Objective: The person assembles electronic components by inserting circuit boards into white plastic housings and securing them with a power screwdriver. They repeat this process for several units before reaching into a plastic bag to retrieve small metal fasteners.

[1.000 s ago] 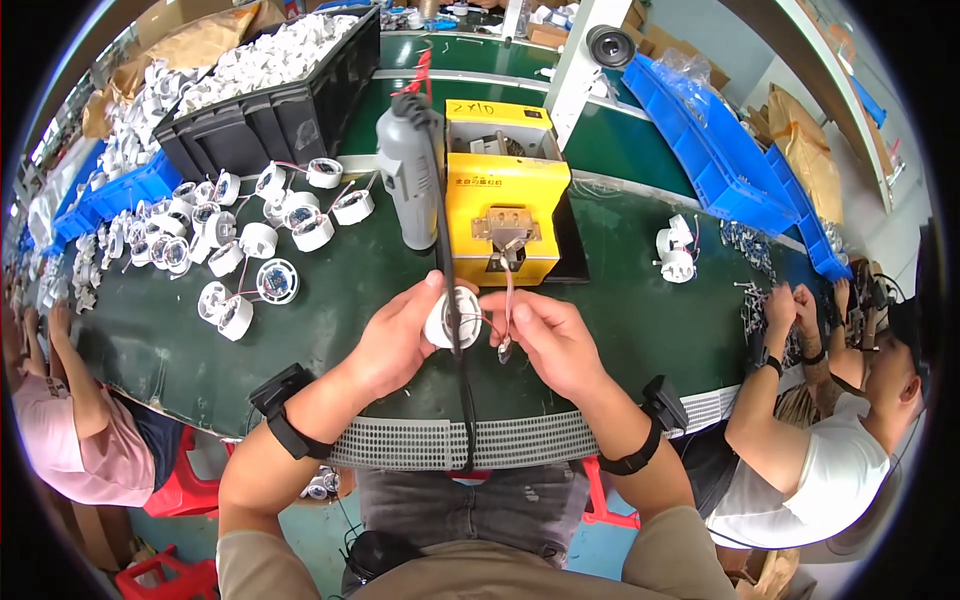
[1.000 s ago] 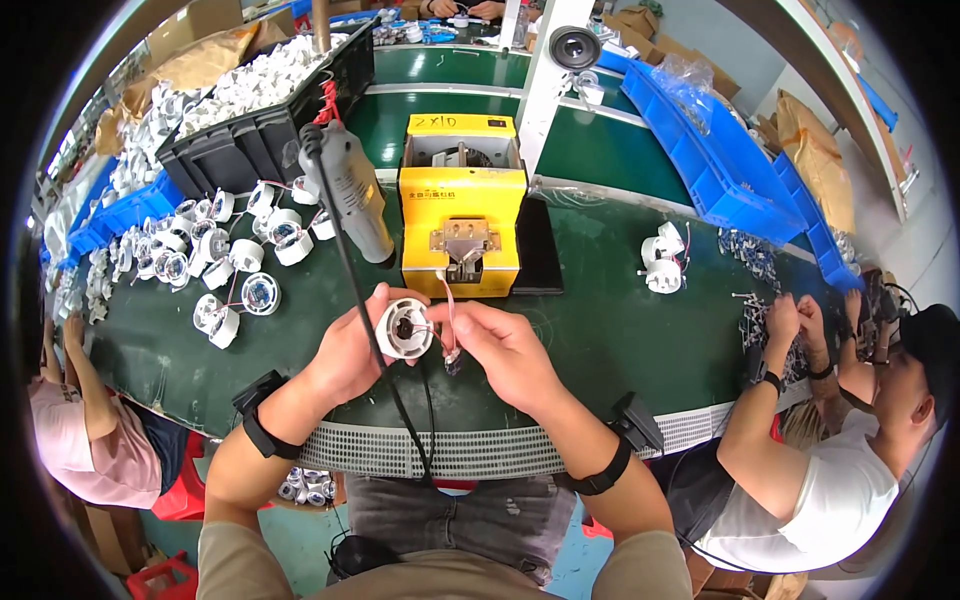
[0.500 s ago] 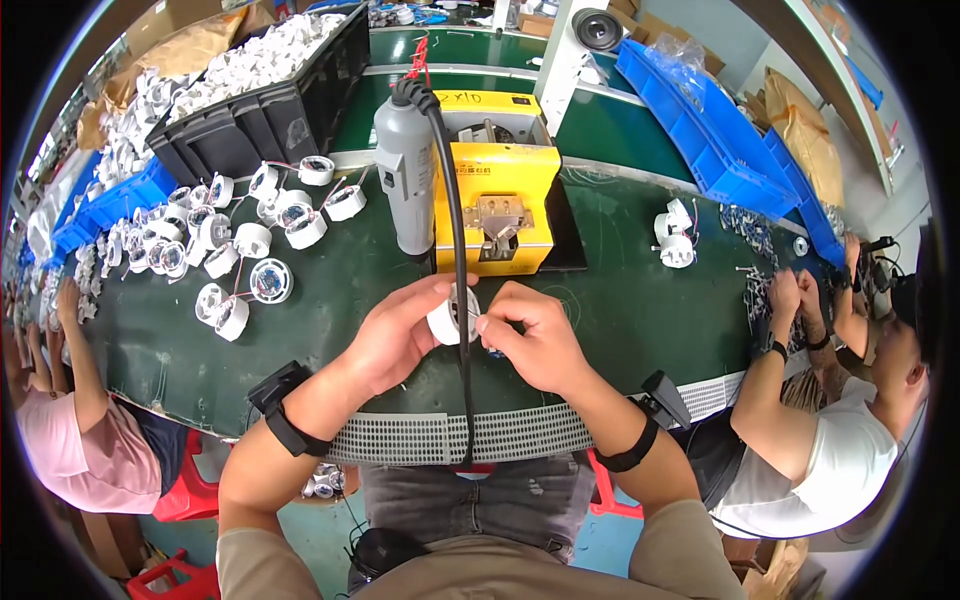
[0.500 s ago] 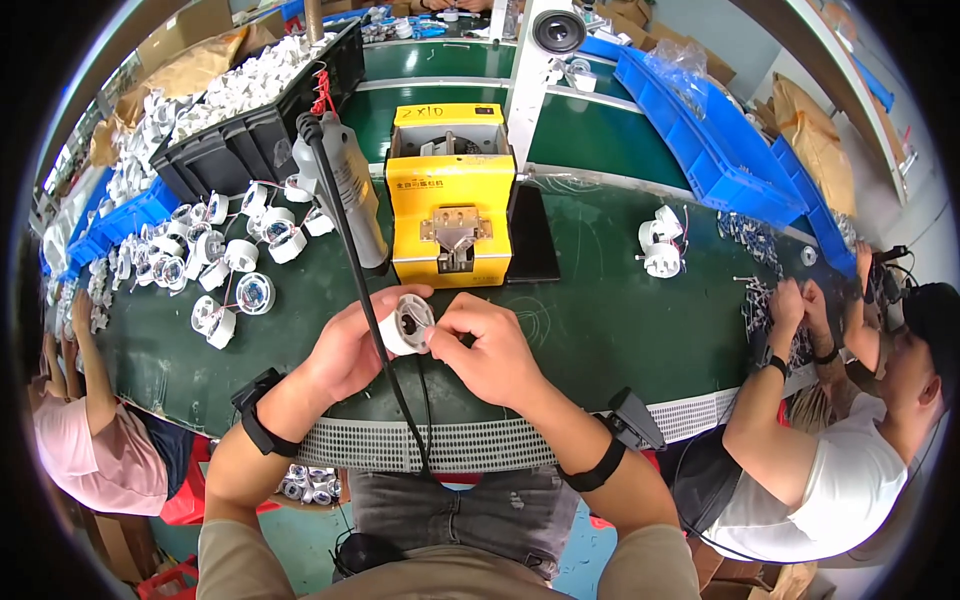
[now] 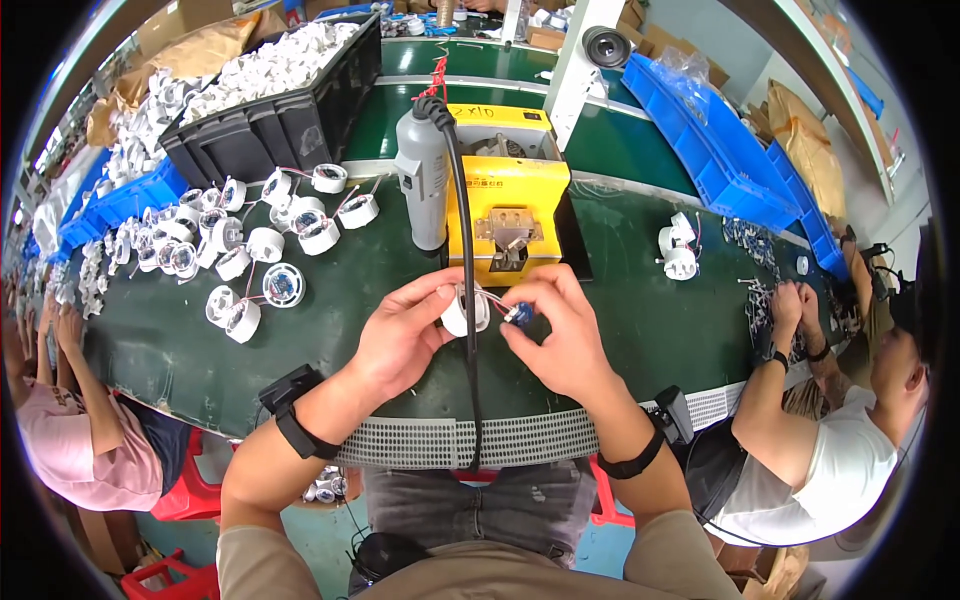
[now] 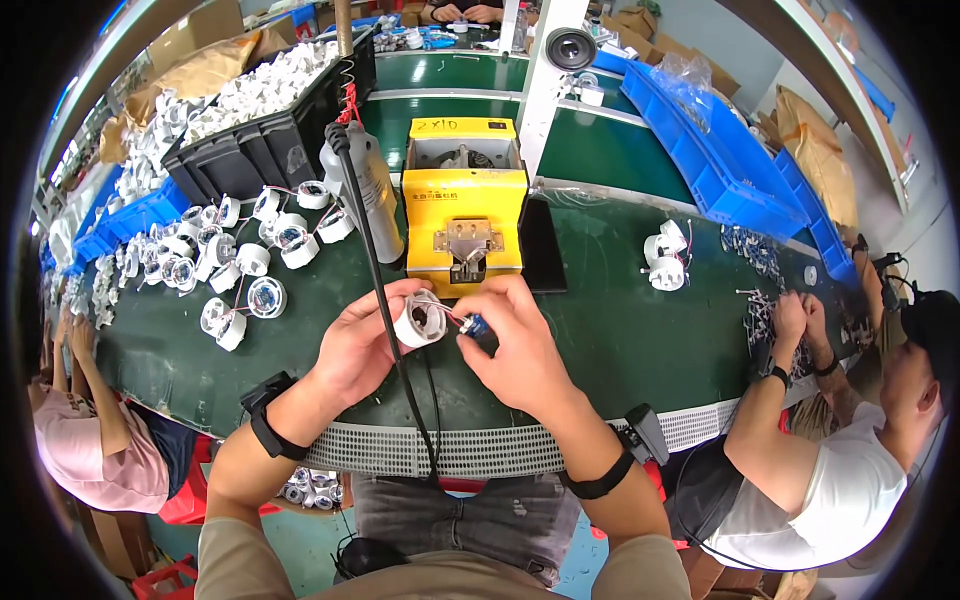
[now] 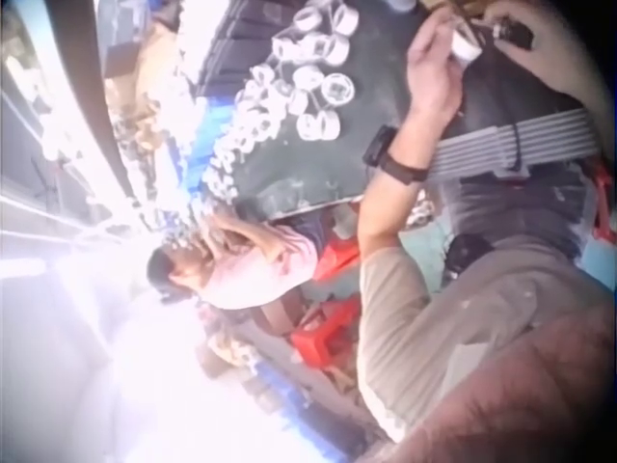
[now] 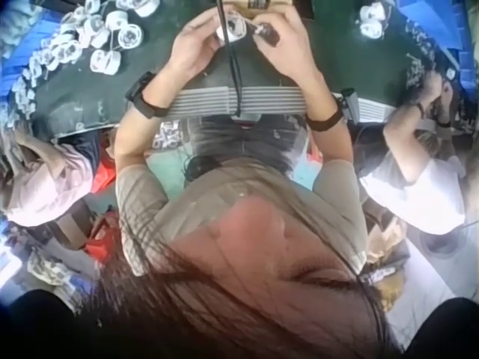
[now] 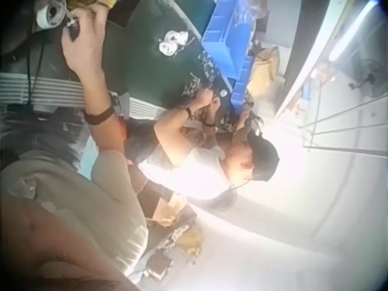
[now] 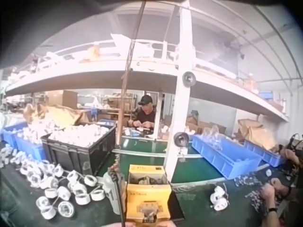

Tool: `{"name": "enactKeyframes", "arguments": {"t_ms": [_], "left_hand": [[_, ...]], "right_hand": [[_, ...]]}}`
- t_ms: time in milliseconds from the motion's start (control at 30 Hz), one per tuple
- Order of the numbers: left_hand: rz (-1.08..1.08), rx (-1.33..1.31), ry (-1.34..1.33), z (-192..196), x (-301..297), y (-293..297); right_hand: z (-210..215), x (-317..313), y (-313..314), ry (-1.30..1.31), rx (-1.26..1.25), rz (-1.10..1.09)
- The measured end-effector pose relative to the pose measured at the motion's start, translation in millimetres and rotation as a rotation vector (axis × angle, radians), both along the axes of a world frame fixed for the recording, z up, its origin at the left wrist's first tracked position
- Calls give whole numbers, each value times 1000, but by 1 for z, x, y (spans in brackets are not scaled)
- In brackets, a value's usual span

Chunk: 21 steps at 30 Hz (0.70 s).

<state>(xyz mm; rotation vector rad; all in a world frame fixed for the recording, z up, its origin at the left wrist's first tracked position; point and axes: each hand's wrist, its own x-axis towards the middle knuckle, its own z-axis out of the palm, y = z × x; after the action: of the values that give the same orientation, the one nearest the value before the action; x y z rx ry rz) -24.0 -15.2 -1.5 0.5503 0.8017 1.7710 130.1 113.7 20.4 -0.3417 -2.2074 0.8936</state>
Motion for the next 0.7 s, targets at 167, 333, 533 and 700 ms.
{"name": "enactKeyframes", "arguments": {"t_ms": [167,333,533,700], "left_hand": [[62,65,61,6,1,-2],[-42,129,70,7,3,-2],[-165,148,51,8,9,-3],[-172,145,36,7,15,-2]], "right_hand": [[-8,-1,2,73,-136,91],[-7,-3,-2,22,-808,232],[-13,-9,-14,159,-659,189],[-12,-6,-13,86,-375,138]]}}
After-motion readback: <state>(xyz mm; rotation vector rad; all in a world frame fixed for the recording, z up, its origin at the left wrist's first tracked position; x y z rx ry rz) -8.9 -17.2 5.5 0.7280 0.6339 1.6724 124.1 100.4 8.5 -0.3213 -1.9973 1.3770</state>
